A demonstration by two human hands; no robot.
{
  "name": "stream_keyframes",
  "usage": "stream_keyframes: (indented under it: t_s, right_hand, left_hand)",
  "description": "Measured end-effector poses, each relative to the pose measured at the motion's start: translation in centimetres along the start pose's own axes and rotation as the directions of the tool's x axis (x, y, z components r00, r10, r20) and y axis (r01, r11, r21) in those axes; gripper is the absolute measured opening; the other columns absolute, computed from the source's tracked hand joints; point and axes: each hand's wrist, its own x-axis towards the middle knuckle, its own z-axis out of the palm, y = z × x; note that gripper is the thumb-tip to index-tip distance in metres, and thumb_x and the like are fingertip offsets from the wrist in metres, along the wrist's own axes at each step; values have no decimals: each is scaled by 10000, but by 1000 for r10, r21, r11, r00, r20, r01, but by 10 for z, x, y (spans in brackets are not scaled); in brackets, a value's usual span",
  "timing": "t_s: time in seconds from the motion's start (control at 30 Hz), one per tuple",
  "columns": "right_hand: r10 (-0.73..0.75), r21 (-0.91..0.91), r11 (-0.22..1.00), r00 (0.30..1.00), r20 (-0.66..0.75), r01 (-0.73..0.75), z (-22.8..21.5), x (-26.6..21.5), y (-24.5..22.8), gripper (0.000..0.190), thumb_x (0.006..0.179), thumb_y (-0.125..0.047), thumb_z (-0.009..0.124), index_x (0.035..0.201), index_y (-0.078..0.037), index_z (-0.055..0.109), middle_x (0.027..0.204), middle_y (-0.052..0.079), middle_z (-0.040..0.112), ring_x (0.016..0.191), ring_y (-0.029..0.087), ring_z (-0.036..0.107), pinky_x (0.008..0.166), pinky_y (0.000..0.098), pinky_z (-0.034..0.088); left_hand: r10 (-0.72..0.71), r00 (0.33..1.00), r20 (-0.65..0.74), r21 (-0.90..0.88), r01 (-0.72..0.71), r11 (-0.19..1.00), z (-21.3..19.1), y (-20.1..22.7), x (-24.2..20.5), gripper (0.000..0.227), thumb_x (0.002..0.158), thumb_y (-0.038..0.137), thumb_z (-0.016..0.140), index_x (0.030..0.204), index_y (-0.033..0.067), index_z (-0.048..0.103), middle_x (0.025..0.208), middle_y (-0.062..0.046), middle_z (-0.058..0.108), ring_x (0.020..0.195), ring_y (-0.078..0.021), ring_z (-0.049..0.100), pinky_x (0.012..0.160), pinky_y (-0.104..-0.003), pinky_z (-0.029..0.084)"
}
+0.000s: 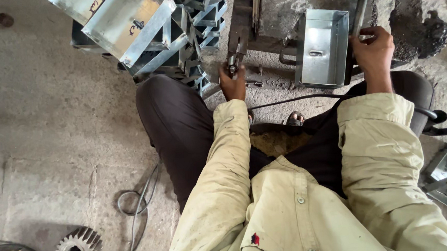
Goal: The person sits on the floor and welds metal rings onto small rectangular metal boxes using a handheld welding torch. They pick up a box, place a ring on it, weld it in place, and then move the finished box to a stack. The process is repeated for multiple boxes.
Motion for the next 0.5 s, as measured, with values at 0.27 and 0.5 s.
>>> stream_keyframes:
  t_s: [0.27, 0.5]
  right_hand:
    - [265, 468, 815, 938, 224, -342, -18, 3, -19, 176, 1022, -78, 603, 1154, 15, 675, 851, 80, 691, 600, 117, 602, 485, 266, 479]
    - [147, 629, 731, 961, 233, -264, -35, -19, -12, 71, 1046, -6, 607, 1035, 63, 616, 814, 59, 591, 620, 107, 547, 516, 255, 458]
  left_hand:
    - [-191, 981, 26, -171, 193, 966, -9, -68, 33, 574, 1074, 467, 548, 1115, -91, 675, 1050, -168, 676, 959, -277, 590, 885, -389, 467]
    - [-255, 964, 75, -67, 260, 963, 1, -68, 33, 756, 1070, 592, 418, 1464, -48, 499, 1385, -138, 588, 1237, -221, 554, 1087, -374, 384]
